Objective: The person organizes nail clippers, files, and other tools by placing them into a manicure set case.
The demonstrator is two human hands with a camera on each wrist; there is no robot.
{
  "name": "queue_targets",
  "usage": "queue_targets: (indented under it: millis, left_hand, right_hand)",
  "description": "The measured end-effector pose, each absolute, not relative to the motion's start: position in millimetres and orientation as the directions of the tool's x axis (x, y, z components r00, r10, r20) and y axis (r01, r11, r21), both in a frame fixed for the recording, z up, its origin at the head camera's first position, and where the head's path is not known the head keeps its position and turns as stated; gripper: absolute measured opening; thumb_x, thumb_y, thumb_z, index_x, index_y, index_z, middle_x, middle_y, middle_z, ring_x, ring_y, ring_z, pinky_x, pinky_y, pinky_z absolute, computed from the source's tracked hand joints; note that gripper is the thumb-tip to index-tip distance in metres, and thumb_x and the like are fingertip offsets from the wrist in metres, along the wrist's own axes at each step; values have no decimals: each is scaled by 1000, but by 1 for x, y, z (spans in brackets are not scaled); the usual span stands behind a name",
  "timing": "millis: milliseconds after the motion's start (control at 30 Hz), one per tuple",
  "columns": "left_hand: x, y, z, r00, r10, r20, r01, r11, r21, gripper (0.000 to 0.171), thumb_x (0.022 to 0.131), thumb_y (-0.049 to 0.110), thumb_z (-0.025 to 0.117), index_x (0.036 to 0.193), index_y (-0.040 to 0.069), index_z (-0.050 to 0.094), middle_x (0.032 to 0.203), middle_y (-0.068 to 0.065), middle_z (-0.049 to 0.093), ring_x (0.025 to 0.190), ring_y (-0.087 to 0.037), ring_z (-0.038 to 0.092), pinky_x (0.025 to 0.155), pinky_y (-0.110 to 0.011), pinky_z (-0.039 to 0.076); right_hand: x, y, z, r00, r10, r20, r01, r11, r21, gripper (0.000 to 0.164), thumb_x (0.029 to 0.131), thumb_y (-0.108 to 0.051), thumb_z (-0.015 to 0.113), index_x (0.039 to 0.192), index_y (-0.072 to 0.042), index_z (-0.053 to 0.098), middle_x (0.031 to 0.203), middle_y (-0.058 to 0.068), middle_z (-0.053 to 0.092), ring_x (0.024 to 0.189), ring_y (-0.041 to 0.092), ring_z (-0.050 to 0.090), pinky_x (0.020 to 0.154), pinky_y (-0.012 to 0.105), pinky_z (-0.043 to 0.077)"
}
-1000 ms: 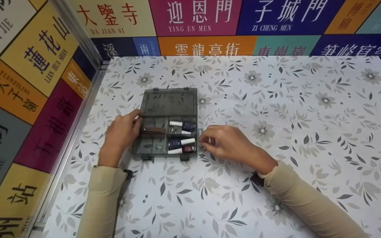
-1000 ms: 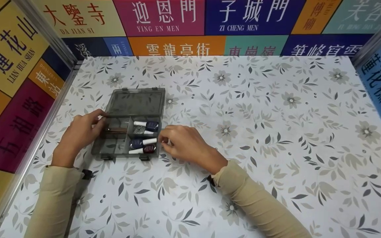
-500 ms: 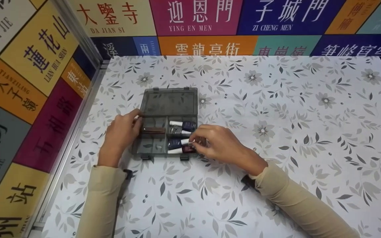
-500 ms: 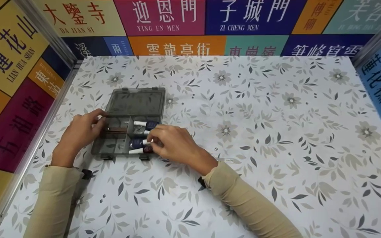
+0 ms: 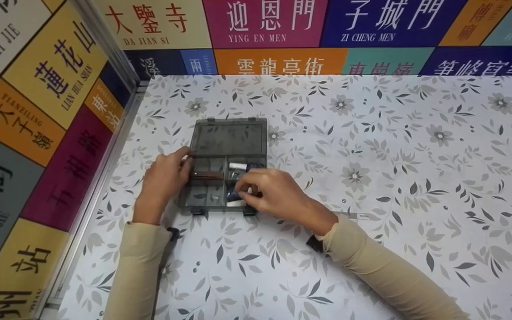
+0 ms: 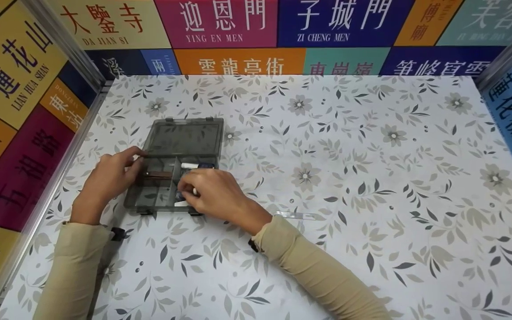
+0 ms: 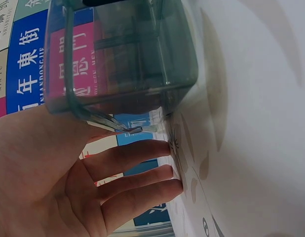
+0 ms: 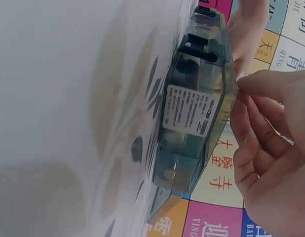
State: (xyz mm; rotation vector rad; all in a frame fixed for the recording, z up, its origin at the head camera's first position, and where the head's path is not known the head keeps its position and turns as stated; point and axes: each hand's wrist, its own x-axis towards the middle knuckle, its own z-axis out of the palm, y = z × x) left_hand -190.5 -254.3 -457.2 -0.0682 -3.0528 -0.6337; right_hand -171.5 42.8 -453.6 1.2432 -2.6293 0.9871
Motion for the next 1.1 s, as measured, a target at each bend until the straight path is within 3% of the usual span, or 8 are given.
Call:
queue_targets:
  millis: [400,633,1100]
  left_hand:
    - [-190,-253,-457,-998,45,42,58,918,391,21,113,25,57,126,16,71,106,-21,80,85,-38,74,71,-59,55]
    - [-191,-252,-457,-999,38,37,50,920,388,21,113,25,57,126,15,71,106,-21,80,83,-36,74,70,-57,55]
    - [-192,-253,-457,-998,43,39,55,924,378,20,113,26,58,125,16,70,102,-21,79,80,-37,71,69,-58,54]
  right_hand:
    - [-173,22,-454,-665,-686,296,-716,472,-514,7,100,-20,77,103,-21,83,94,-7,79,82,8,71,75,30,59]
    - [-173,13,-455,-658,-705,264,-717,480,-506,13,104,-24,74,109,-19,85,107,-5,79,96,13,76,83,37,61]
    - [-173,11,-456,-657,-712,248,-705,463,-538,16,105,-23,73,116,-18,84,114,-4,79,104,15,77,90,39,62]
